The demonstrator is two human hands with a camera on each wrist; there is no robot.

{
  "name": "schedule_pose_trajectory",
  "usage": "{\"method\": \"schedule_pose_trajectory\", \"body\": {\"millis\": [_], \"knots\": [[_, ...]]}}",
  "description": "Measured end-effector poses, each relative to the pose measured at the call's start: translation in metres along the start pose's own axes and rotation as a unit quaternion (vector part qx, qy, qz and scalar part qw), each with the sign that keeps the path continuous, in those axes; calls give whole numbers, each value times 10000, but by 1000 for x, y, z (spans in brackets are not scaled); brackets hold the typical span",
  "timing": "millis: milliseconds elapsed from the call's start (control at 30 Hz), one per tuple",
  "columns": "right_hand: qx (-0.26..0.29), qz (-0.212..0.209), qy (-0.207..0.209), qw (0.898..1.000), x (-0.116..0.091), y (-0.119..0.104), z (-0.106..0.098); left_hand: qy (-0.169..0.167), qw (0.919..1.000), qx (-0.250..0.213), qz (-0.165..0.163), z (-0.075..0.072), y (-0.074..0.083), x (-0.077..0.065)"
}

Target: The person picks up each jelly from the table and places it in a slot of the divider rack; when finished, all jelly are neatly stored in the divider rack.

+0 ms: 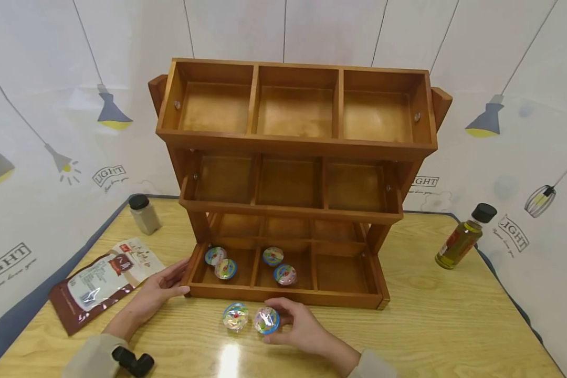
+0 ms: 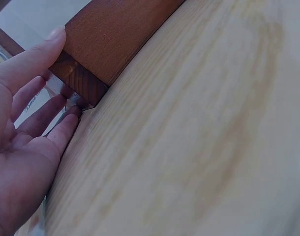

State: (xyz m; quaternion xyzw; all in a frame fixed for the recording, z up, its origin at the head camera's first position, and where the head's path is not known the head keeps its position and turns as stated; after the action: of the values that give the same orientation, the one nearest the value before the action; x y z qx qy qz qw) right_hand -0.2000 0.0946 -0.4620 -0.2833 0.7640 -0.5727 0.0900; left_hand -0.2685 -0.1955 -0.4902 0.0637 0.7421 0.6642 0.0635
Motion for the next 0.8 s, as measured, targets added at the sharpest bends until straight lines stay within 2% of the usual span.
{"method": "schedule_pose_trajectory", "body": {"millis": [233,500,667,800], "knots": [[-27,-62,136,9999,0,4,2,25,10000,-35,-45,1,-1,1],[90,128,319,9994,-3,5,-4,-25,9999,-99,-46,2,0,1],[189,354,793,9960,-6,-3,-25,-47,9999,-106,-73,2,1,1],[40,367,1388,9896,-7,-16,-59,-52,9999,-102,-97,1,0,0]]}}
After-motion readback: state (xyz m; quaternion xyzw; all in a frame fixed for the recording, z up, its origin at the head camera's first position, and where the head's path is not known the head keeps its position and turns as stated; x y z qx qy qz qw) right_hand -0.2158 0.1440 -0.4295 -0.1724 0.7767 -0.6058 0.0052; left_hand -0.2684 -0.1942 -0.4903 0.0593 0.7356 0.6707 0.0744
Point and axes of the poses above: each hand's wrist, its own x-axis towards the middle knuckle, its own z-axis out of the palm, y = z × x, the point moved 7 cm from there along x, towards the middle knuckle, and after that the axes turned 7 degrees about y, right-handed, at the moved point
